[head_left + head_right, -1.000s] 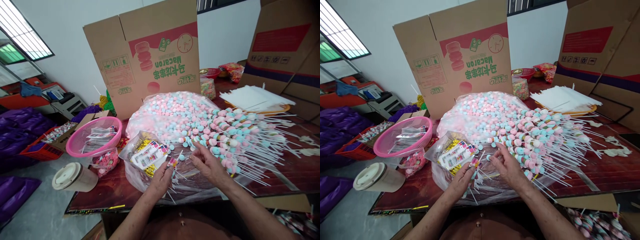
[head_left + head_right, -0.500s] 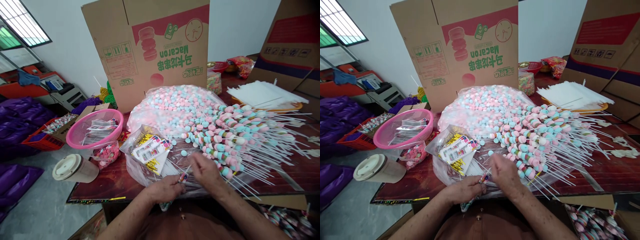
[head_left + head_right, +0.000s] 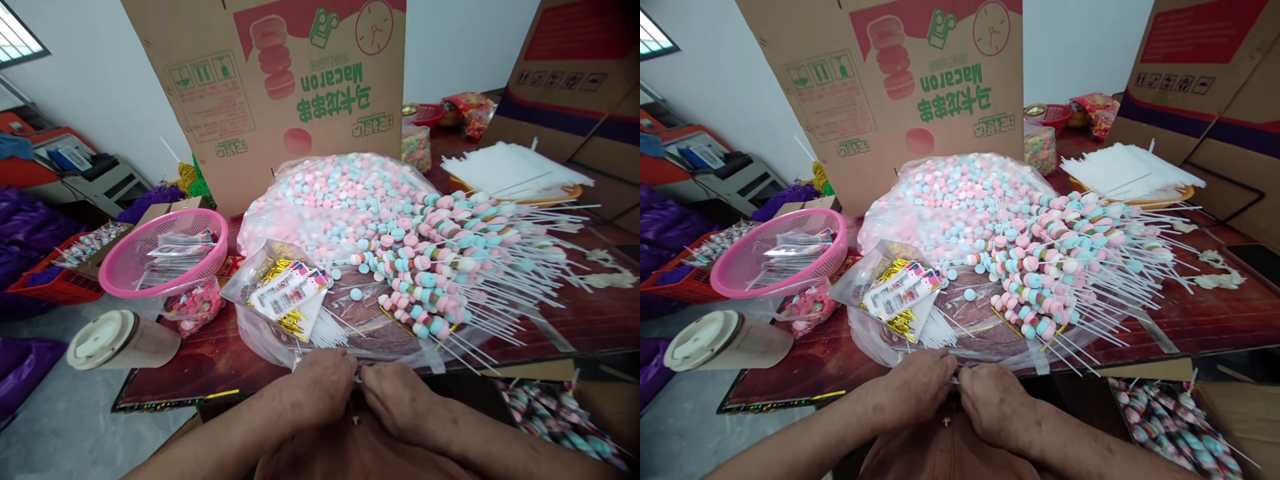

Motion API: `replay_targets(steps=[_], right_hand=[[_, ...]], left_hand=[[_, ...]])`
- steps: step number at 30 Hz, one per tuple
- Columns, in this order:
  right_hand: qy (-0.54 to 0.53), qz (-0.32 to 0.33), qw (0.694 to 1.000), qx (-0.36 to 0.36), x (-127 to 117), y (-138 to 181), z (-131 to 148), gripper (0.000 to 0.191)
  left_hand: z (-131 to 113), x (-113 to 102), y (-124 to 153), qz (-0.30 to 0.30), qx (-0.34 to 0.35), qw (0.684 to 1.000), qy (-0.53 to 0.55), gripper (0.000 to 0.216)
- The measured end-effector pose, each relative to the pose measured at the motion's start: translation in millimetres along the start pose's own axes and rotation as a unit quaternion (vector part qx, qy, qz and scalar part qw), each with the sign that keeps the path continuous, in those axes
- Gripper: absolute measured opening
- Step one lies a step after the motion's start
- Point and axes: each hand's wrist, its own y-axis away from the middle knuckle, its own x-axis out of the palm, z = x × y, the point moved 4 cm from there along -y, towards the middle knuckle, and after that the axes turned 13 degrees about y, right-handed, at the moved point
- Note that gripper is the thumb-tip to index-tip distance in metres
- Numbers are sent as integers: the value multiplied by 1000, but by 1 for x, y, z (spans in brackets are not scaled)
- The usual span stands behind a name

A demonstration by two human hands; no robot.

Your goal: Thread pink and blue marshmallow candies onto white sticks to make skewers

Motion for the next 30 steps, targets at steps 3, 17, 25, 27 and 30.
replay_targets(steps=[3, 17, 25, 27, 30], right_hand=[[-380, 143, 898, 167, 13, -5, 2, 22], [291, -46, 904, 309, -18, -10, -68, 25], [287, -38, 910, 298, -17, -6, -56, 24], [267, -58, 921, 279, -26, -2, -44, 21], [115, -140, 969, 168, -38, -6, -18, 12]], left_hand=[[-4, -2, 12, -33, 62, 980, -188, 10], [57, -16, 31, -372, -193, 799, 431, 15], [43, -8, 18, -377, -249, 696, 558, 31], [42, -8, 15, -370, -252, 701, 555, 32], [36, -5, 7, -354, -257, 721, 538, 32]])
